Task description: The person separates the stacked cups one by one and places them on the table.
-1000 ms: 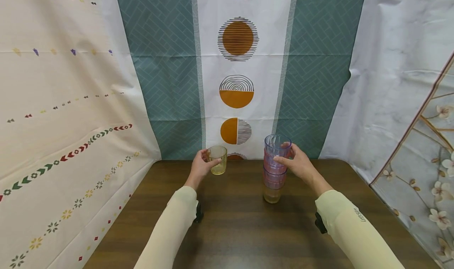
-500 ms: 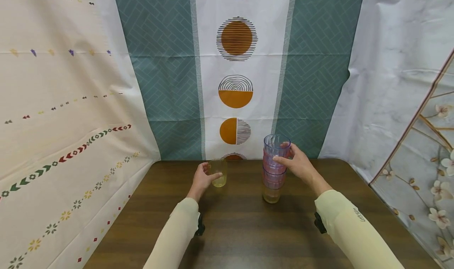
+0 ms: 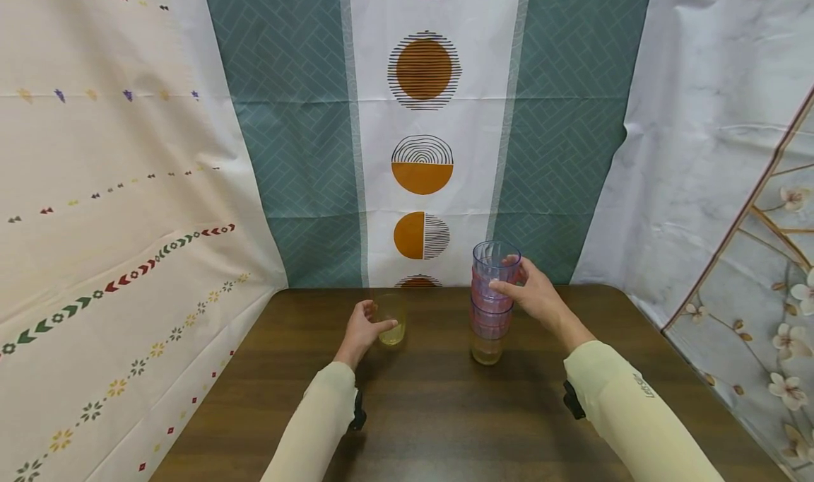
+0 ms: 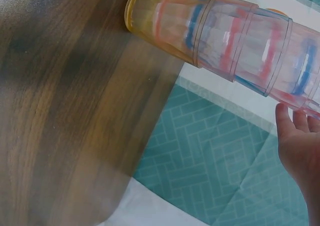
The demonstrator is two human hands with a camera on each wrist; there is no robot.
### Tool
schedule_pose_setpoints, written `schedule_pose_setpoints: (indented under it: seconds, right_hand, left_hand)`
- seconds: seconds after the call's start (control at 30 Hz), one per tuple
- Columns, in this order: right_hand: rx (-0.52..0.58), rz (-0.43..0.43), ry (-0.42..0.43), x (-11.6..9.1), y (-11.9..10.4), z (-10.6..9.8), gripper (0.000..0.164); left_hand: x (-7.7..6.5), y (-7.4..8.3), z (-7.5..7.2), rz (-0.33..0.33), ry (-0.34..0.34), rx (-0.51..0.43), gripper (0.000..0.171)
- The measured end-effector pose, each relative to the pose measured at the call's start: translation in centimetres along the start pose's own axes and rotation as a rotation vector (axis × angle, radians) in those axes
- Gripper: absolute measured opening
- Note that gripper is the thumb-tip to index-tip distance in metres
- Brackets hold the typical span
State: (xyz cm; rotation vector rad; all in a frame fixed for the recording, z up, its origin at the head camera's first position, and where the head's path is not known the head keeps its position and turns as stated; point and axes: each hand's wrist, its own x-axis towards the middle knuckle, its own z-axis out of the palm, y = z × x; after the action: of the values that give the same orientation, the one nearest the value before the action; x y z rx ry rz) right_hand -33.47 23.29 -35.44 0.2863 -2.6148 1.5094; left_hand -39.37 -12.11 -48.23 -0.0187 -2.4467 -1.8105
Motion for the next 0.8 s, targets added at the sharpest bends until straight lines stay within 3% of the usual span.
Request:
schedule_pose_setpoints:
  seconds: [0.43, 0.8]
  right_hand:
    - [0.003, -0.009, 0.000, 0.0, 0.0, 0.0, 0.078]
    - [0.011, -0.002, 0.002, 0.0, 0.2, 0.1, 0.080]
  left_hand:
    - [0.0, -0.5, 0.2, -0.014, -0.036, -0.008, 0.084]
    - [0.3, 0.9, -0.3, -0.023, -0.086, 0.028, 0.097]
